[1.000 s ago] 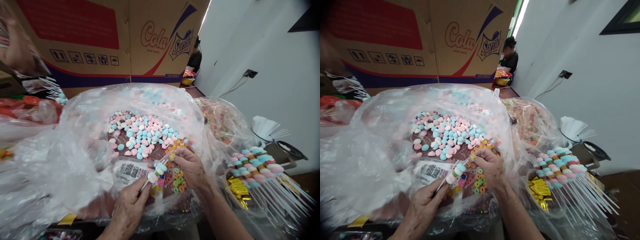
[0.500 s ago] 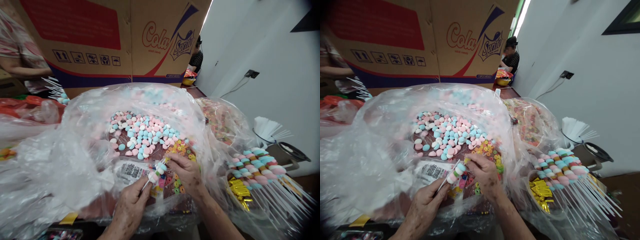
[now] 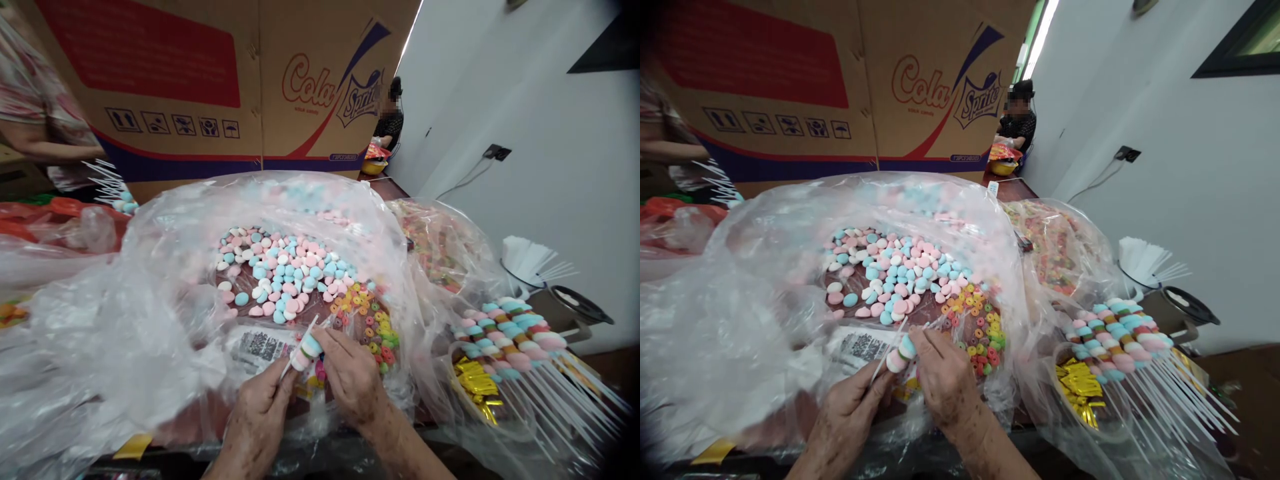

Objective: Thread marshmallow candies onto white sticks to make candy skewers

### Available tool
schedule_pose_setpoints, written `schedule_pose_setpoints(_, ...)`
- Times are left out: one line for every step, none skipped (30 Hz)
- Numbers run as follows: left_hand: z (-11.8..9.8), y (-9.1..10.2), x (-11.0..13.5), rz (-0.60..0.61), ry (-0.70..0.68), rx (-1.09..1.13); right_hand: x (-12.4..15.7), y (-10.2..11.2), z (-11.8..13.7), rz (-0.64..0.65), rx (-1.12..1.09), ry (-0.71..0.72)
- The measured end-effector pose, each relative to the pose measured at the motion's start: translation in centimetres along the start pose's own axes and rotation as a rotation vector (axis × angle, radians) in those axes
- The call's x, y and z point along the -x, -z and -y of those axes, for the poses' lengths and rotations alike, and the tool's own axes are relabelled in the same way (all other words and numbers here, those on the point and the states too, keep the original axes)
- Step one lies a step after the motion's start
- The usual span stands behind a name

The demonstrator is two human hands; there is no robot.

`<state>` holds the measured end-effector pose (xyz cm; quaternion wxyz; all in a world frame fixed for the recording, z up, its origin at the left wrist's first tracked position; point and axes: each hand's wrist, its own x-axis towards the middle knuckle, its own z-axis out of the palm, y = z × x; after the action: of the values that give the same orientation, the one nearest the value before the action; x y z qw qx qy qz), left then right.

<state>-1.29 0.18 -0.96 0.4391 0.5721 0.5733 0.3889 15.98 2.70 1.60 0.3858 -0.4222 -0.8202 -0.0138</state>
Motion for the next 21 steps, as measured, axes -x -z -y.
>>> schedule_pose_setpoints(0.1,0.0,0.0,-0.012,0.002,0.012,-0.2,0.2,0.1,0.036,0.000,0.005)
schedule_pose_setpoints(0.2,0.0,0.0,-0.022,0.001,0.030,-0.5,0.3,0.2,0.066,-0.002,0.009)
schedule_pose_setpoints(0.2,-0.1,0.0,-0.026,0.001,0.052,-0.6,0.5,0.2,0.086,-0.009,0.015)
schedule_pose_setpoints(0.2,-0.1,0.0,-0.033,0.008,0.080,-0.8,0.7,0.1,0.100,-0.026,0.027)
schedule_pose_setpoints(0.0,-0.1,0.0,-0.048,0.022,0.110,-1.0,0.9,-0.1,0.107,-0.050,0.039)
schedule_pose_setpoints(-0.1,-0.1,0.1,-0.068,0.042,0.145,-1.2,1.2,-0.4,0.109,-0.078,0.041)
schedule_pose_setpoints(-0.4,0.0,0.1,-0.086,0.066,0.183,-1.6,1.5,-0.9,0.102,-0.099,0.025)
schedule_pose_setpoints(-0.6,0.0,0.2,-0.093,0.094,0.220,-2.0,1.7,-1.5,0.085,-0.104,-0.016)
schedule_pose_setpoints(-0.9,0.0,0.3,-0.095,0.119,0.258,-2.6,2.0,-2.1,0.068,-0.084,-0.076)
schedule_pose_setpoints(-1.2,0.1,0.4,-0.093,0.140,0.297,-3.3,2.1,-2.8,0.064,-0.040,-0.147)
schedule_pose_setpoints(-1.3,0.1,0.4,-0.090,0.160,0.334,-4.0,2.1,-3.4,0.083,0.023,-0.214)
schedule_pose_setpoints(-1.4,0.1,0.4,-0.085,0.180,0.371,-4.8,2.0,-4.0,0.132,0.098,-0.267)
schedule_pose_setpoints(-1.5,0.1,0.5,-0.082,0.195,0.402,-5.6,1.7,-4.4,0.206,0.177,-0.301)
schedule_pose_setpoints(-1.4,0.1,0.5,-0.079,0.203,0.427,-6.3,1.2,-4.8,0.297,0.253,-0.316)
schedule_pose_setpoints(-1.2,0.1,0.5,-0.076,0.205,0.438,-6.9,0.6,-5.0,0.390,0.324,-0.312)
schedule_pose_setpoints(-1.0,0.0,0.4,-0.071,0.198,0.439,-7.3,-0.1,-5.2,0.470,0.392,-0.298)
schedule_pose_setpoints(-0.9,0.0,0.4,-0.068,0.186,0.433,-7.7,-0.8,-5.2,0.535,0.454,-0.280)
schedule_pose_setpoints(-0.7,0.0,0.4,-0.066,0.171,0.421,-7.9,-1.4,-5.2,0.586,0.506,-0.260)
schedule_pose_setpoints(-0.5,-0.1,0.4,-0.065,0.160,0.411,-8.0,-1.9,-5.3,0.625,0.546,-0.244)
schedule_pose_setpoints(-0.5,-0.1,0.4,-0.063,0.154,0.405,-8.1,-2.3,-5.3,0.651,0.573,-0.235)
schedule_pose_setpoints(-0.4,-0.1,0.4,-0.062,0.152,0.405,-8.1,-2.6,-5.5,0.666,0.582,-0.236)
